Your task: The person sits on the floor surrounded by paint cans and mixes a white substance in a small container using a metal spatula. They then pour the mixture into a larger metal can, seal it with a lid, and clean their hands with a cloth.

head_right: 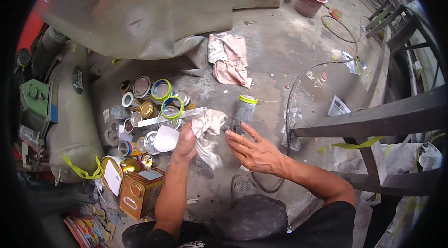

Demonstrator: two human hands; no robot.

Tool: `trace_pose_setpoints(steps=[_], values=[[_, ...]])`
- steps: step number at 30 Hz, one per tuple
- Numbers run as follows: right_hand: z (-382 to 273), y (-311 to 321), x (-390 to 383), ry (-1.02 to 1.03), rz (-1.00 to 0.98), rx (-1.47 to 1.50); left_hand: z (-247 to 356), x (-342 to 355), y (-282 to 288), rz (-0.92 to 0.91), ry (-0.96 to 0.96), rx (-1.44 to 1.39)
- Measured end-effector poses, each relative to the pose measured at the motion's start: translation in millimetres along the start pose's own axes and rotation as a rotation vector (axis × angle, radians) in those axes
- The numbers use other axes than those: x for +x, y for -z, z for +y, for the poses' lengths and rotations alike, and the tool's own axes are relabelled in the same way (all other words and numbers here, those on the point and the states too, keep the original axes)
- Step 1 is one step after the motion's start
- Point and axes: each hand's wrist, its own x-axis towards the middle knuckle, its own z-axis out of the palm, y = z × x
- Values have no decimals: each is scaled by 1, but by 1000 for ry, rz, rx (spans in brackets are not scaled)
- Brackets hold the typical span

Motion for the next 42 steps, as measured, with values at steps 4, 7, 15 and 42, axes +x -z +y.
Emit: trace_pose_setpoints(steps=[4,7,15,42], values=[[6,-2,-3,39,54,29,18,0,-31,-271,-53,585],[10,-3,-2,30,119,151,8,-8,-52,-206,-244,979],[-2,-4,11,-11,165,189,-13,6,-62,344,-100,282],[-32,-16,48,-602,262,328,-22,12,-31,313,1,-339]])
